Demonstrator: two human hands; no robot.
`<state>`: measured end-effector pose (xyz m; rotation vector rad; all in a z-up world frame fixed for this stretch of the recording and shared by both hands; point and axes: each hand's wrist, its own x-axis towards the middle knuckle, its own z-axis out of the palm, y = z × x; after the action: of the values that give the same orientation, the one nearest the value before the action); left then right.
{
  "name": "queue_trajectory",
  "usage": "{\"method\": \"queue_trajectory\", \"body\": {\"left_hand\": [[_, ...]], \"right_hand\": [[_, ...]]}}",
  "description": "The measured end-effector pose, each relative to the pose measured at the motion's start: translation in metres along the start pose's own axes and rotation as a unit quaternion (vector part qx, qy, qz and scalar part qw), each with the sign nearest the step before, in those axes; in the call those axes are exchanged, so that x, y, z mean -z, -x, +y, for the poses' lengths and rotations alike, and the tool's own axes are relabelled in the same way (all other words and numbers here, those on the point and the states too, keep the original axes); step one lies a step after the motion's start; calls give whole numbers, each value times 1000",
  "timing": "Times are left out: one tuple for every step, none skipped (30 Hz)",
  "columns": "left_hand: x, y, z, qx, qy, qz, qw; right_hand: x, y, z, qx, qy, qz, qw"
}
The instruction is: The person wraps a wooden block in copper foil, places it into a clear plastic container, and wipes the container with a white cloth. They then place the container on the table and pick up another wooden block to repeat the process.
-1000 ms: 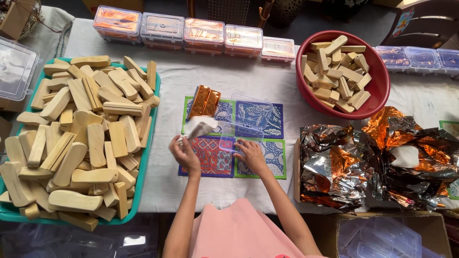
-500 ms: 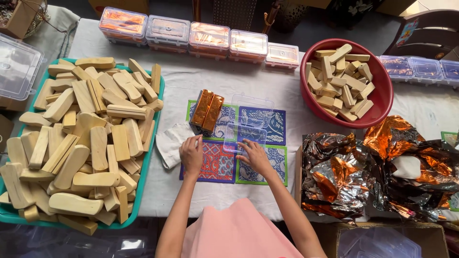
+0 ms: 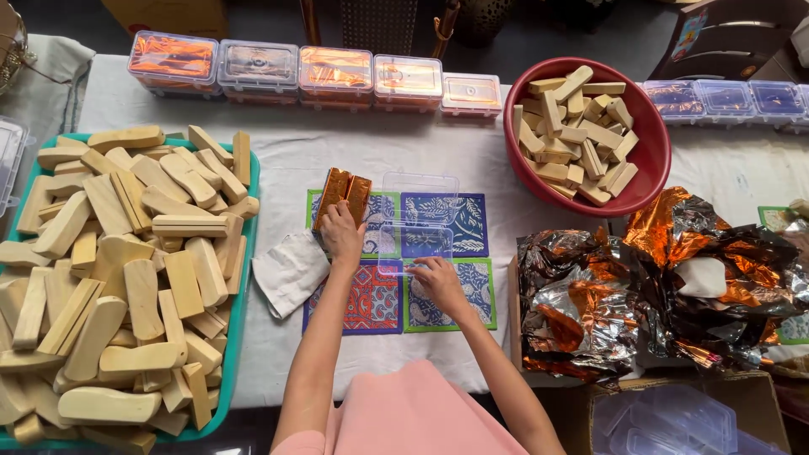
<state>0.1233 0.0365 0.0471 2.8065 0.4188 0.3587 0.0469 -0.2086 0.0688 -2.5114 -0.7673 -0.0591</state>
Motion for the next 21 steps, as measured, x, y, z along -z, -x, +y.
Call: {"method": "queue_trajectory", "body": {"left_hand": [[-3,-1,0,2,-1,0,1000],[-5,-2,-1,2,0,-4,1000],[-7,-2,-1,2,1,-7,1000],[-6,-2,0,1,-1,-9,1000],[-4,-2,1,-1,-1,-6,1000],[-3,-2,3,-3,-1,-4,1000],[-9,0,0,-5,-2,-6,1000],[-16,1,-1,-18,-11,7,1000],[-23,3,-2,-31,-20,19,999],[-18,3,1,-32,-19,19,999],[-13,3,4,-20,-18,11,1000],[-8,4,7,-8,-18,2,1000],[-14,6,6,-8,-18,2,1000],[-19,7,6,-9,-15,2,1000],[-24,8,5,-11,-11,1,1000],[-14,7,9,-11,-11,3,1000],[-4,7,12,56,60,-50,995],[6,7,16,123,132,-103,978],[14,9,16,122,132,-102,978],[24,10,15,188,213,-111,953],[33,12,13,250,291,-119,916]], "right_hand": [[-1,-2,2,1,-1,-1,1000],[-2,-3,3,-3,-9,0,1000],[-3,-5,4,-8,-17,0,1000],[-3,-5,4,-10,-19,0,1000],[-3,-6,5,-10,-25,-4,1000],[-2,-6,6,-12,-30,-9,999],[-1,-6,3,-14,-32,-8,999],[2,-7,2,-36,-59,-18,997],[4,-8,1,-57,-87,-27,994],[6,-8,1,-58,-86,-27,994],[8,-8,2,-59,-112,-20,992],[9,-8,1,-60,-138,-13,988],[12,-9,0,-61,-138,-13,988],[15,-11,-2,-76,-146,-17,986],[18,-13,-4,-91,-153,-21,984],[19,-13,-6,-91,-153,-20,984],[21,-14,-9,-112,-162,-3,980],[23,-14,-12,-135,-171,12,976],[22,-14,-9,-134,-170,13,976],[19,-14,-7,-145,-201,30,968],[16,-15,-5,-155,-232,47,959]]}}
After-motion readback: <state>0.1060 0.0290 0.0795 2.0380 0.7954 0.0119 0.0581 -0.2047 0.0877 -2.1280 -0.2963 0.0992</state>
